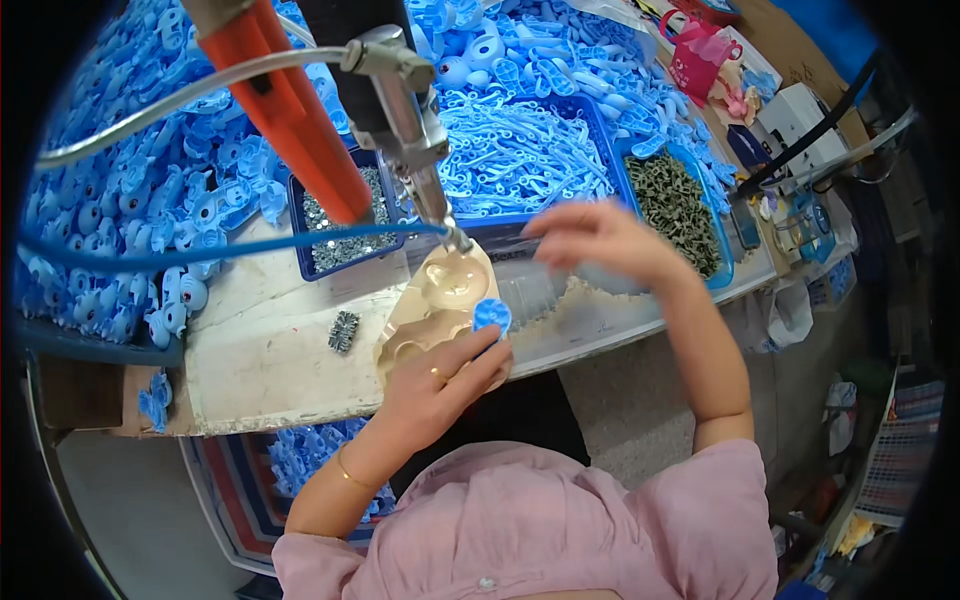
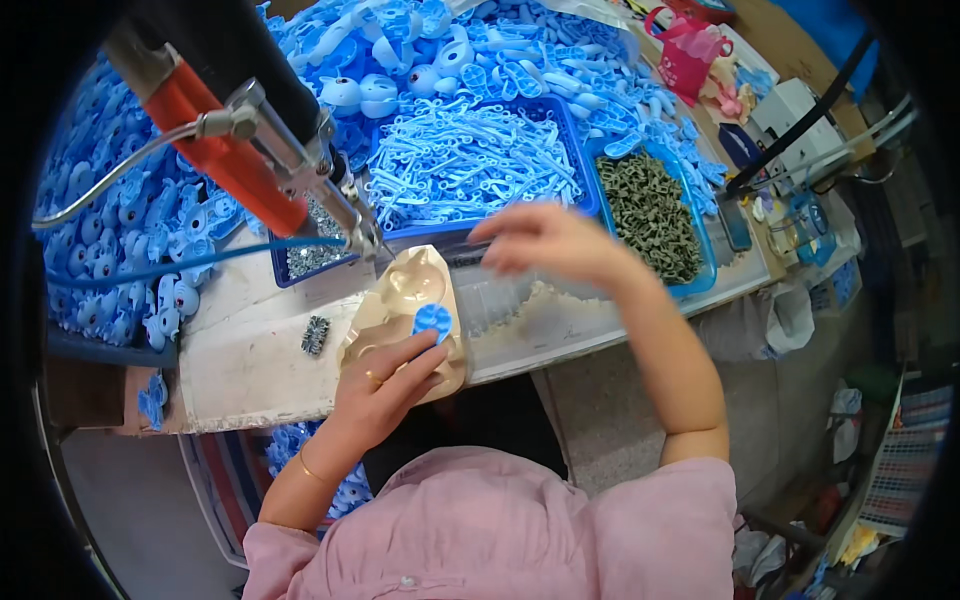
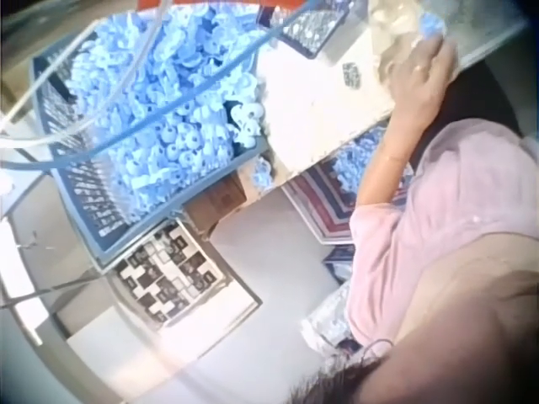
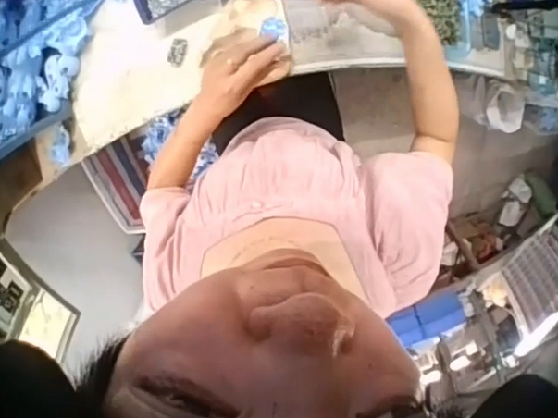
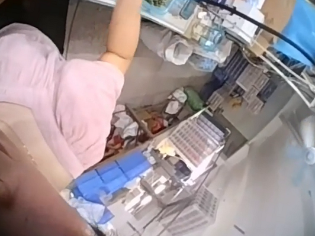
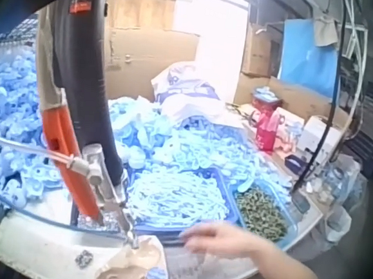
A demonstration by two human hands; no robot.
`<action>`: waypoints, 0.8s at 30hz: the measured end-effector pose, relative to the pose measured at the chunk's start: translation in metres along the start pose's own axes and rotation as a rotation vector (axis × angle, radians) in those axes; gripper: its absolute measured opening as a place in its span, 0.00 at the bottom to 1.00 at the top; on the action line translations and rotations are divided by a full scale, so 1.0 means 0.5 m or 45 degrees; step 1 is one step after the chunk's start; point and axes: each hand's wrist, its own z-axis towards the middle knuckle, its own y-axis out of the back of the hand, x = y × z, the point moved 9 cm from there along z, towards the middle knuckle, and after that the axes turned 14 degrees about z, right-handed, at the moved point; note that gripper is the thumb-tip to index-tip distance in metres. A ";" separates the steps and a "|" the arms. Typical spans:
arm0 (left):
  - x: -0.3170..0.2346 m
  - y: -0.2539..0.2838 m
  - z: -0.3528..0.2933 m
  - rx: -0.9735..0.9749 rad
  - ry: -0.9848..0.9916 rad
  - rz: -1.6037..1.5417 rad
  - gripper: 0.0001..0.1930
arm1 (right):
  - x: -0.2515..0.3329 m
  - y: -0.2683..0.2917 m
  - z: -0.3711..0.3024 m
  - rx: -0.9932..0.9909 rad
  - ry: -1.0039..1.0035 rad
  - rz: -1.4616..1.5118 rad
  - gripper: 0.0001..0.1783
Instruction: Assembling blue plastic toy components at a factory workbench using a pneumatic screwdriver and manual assembly.
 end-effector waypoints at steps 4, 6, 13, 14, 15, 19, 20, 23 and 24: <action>0.008 0.031 -0.022 -0.046 0.143 -0.083 0.22 | 0.086 0.351 -0.039 -1.132 0.411 -1.701 0.16; 0.006 0.038 -0.031 -0.039 0.159 -0.062 0.22 | 0.078 0.410 -0.042 -1.062 0.531 -1.753 0.14; 0.045 0.063 -0.112 -0.059 0.313 0.112 0.21 | 0.116 0.340 -0.060 -0.835 0.978 -1.806 0.05; 0.056 0.063 -0.123 -0.052 0.334 0.116 0.21 | 0.134 0.297 -0.063 -0.813 0.978 -1.796 0.05; 0.055 0.062 -0.132 -0.023 0.275 0.199 0.21 | 0.137 0.294 -0.053 -0.805 0.738 -1.322 0.06; 0.054 0.037 -0.163 0.073 0.181 0.386 0.20 | 0.064 0.061 -0.020 -0.291 0.280 -0.276 0.16; 0.065 0.025 -0.172 0.093 0.218 0.394 0.20 | 0.046 -0.028 -0.023 -0.189 0.210 -0.177 0.20; 0.069 0.011 -0.175 0.068 0.214 0.372 0.20 | -0.022 -0.179 -0.017 0.012 0.099 -0.332 0.17; 0.071 0.010 -0.177 0.109 0.227 0.363 0.20 | -0.045 -0.208 -0.012 0.043 0.077 -0.452 0.15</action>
